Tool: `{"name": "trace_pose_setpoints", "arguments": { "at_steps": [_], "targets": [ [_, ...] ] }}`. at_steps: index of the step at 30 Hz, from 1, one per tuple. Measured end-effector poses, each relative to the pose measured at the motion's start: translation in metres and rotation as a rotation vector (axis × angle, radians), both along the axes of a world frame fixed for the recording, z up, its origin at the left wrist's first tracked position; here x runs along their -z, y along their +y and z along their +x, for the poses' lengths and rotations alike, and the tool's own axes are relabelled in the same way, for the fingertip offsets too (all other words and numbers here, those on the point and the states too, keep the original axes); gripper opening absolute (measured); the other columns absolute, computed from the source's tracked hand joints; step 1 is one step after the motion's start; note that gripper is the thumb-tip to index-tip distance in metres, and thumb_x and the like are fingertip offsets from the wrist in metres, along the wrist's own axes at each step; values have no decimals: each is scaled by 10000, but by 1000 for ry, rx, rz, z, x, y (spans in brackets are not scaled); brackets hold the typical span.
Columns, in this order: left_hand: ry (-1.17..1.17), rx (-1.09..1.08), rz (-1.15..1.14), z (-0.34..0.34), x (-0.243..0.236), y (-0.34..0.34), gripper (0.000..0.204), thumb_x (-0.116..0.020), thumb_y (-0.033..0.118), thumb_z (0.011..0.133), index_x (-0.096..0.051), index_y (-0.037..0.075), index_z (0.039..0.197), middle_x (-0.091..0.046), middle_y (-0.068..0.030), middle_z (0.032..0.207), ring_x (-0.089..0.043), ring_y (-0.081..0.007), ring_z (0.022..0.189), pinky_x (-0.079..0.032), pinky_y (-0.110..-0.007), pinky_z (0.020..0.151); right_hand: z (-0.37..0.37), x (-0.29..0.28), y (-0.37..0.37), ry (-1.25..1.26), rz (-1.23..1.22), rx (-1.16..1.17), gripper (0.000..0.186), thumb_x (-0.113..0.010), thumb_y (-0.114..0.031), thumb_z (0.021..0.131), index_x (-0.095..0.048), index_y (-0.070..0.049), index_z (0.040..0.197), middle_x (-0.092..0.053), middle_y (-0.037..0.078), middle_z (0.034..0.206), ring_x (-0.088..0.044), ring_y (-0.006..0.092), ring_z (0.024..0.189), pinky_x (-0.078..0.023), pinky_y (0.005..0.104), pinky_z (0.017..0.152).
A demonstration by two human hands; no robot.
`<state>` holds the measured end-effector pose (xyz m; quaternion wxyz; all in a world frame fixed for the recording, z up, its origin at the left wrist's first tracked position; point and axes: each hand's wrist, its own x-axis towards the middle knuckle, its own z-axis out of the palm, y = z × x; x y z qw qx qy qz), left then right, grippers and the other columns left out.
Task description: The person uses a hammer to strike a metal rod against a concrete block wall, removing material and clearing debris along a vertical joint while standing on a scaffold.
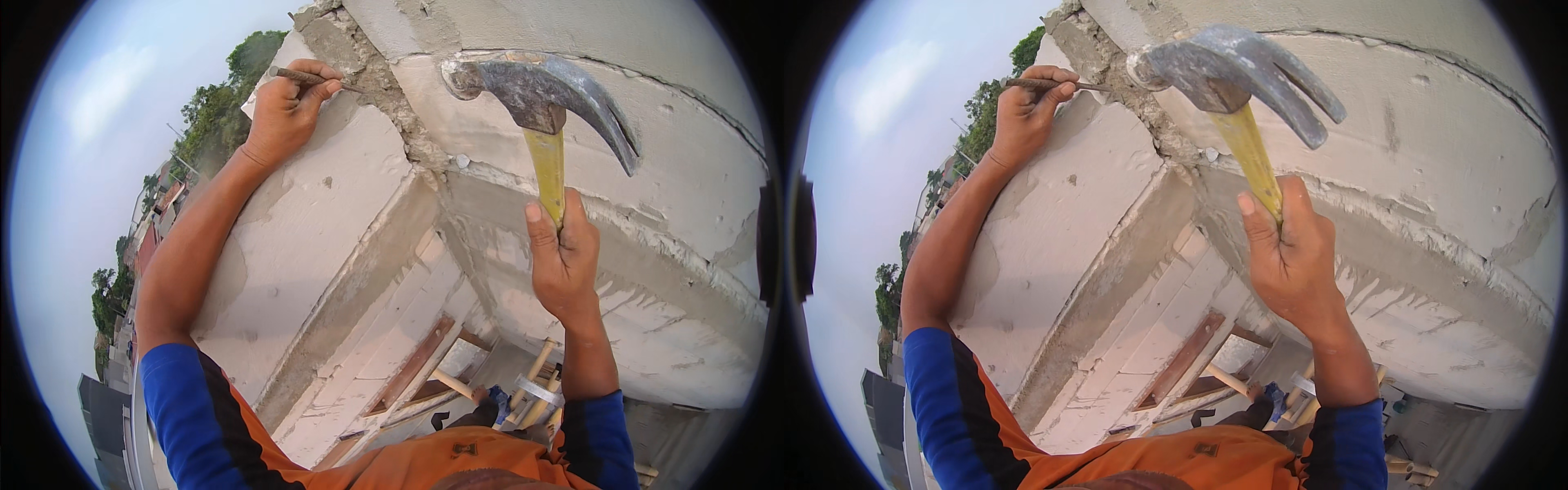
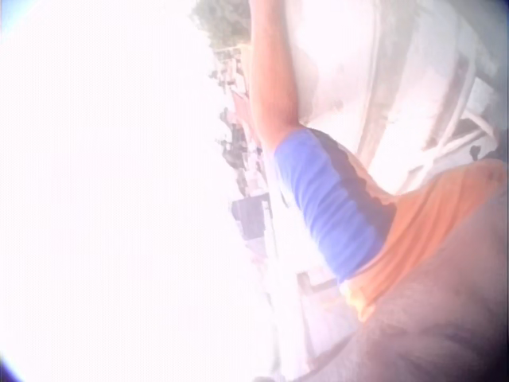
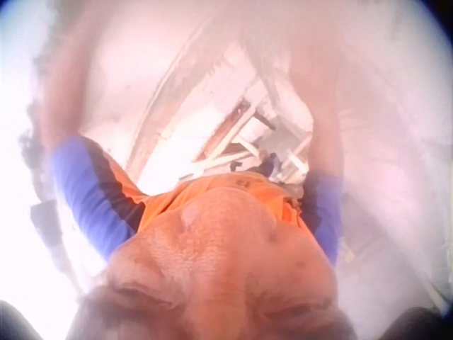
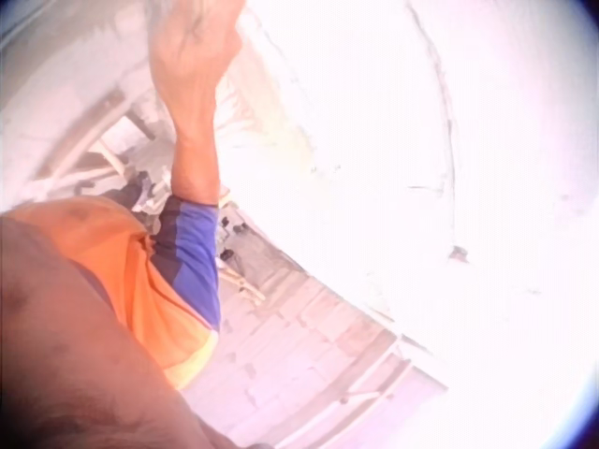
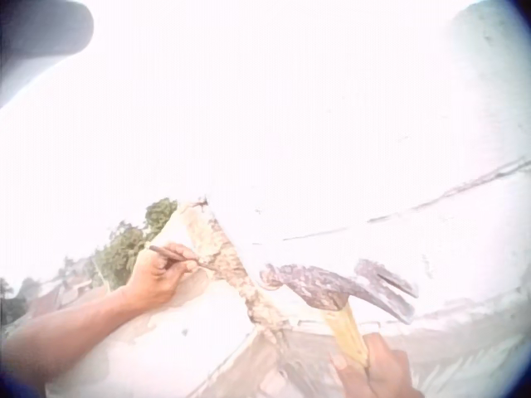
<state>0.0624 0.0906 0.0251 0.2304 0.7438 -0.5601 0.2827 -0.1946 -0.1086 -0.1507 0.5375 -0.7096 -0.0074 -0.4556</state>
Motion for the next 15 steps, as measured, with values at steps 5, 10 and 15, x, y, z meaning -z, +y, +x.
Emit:
{"name": "trace_pose_setpoints", "arguments": {
  "at_steps": [5, 10, 15],
  "targets": [
    [-95, 14, -38, 2, 2, -7, 137, -663, 49, 924, -635, 31, 1057, -716, -71, 923, -684, -158, 797, -525, -273, 728, 6, 7, -5, -6, 77, 6, 170, -579, -149, 1006, -499, -11, 947, -438, 44, 591, -389, 77, 545, -346, 275, 489],
    [-135, -31, -100, 1, 0, -8, 173, -639, 21, 926, -614, 39, 1096, -716, -69, 928, -690, -159, 804, -524, -273, 725, 11, 7, -9, -20, 124, -30, 176, -576, -153, 1009, -495, -13, 939, -428, 33, 596, -385, 72, 555, -338, 276, 492],
    [-8, -42, -67, 4, 3, -8, 116, -666, 44, 920, -653, 12, 1031, -713, -83, 935, -687, -161, 804, -531, -278, 754, 6, 18, -8, 26, 132, -35, 188, -580, -167, 1006, -503, -15, 928, -445, 45, 597, -404, 84, 545, -346, 281, 493]
  ]
}}
